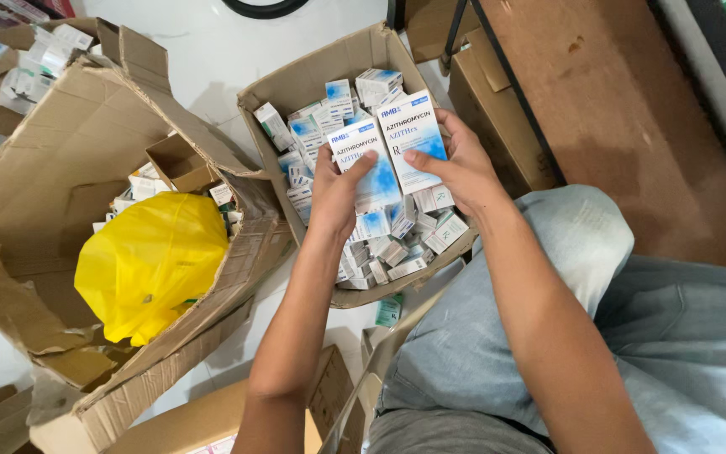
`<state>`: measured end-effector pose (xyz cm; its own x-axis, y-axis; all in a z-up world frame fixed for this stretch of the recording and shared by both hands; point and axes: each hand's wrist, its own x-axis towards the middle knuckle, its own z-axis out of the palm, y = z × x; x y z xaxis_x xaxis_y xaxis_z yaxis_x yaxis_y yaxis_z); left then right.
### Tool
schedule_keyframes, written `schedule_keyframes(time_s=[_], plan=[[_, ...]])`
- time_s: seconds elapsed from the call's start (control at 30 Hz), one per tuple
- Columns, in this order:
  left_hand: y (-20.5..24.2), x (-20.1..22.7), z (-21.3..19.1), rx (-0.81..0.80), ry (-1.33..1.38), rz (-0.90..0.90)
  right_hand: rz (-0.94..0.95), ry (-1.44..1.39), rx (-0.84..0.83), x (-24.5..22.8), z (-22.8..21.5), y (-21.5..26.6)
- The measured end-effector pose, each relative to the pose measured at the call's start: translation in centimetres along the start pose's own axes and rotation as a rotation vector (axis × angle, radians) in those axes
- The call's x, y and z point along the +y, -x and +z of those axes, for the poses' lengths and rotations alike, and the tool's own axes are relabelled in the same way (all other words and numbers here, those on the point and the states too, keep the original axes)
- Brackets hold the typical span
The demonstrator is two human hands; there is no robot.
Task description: The person picks small white and blue medicine boxes from a cardboard box, aligns them in groups, and places them in neat stacks on a wooden shelf. The person repeats this process, building multiple rows of stacked boxes.
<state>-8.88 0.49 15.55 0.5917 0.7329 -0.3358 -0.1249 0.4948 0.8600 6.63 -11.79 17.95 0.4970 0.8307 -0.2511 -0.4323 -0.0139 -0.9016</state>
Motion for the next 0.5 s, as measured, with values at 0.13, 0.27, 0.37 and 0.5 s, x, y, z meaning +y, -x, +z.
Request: schedule_keyframes(time_s=[0.13,0.27,0.37,0.5], plan=[[0.9,0.2,-0.1,-0.049,0.009,0.055,0.015,0.015,-0.019,0.0,0.0,0.2],[2.0,0.8,-0.1,-0.051,0.022,0.084,0.036,0.022,-0.057,0.3,-0.2,0.0],[2.6,1.4,0.0,-0.058,-0.005,0.099,0.031,-0.011,-0.100,0.3,-0.4,0.0],[2.8,1.9,-0.2,-0.085,-0.009,0.133,0.016,-0.026,-0.121,0.5,-0.3,0.1]])
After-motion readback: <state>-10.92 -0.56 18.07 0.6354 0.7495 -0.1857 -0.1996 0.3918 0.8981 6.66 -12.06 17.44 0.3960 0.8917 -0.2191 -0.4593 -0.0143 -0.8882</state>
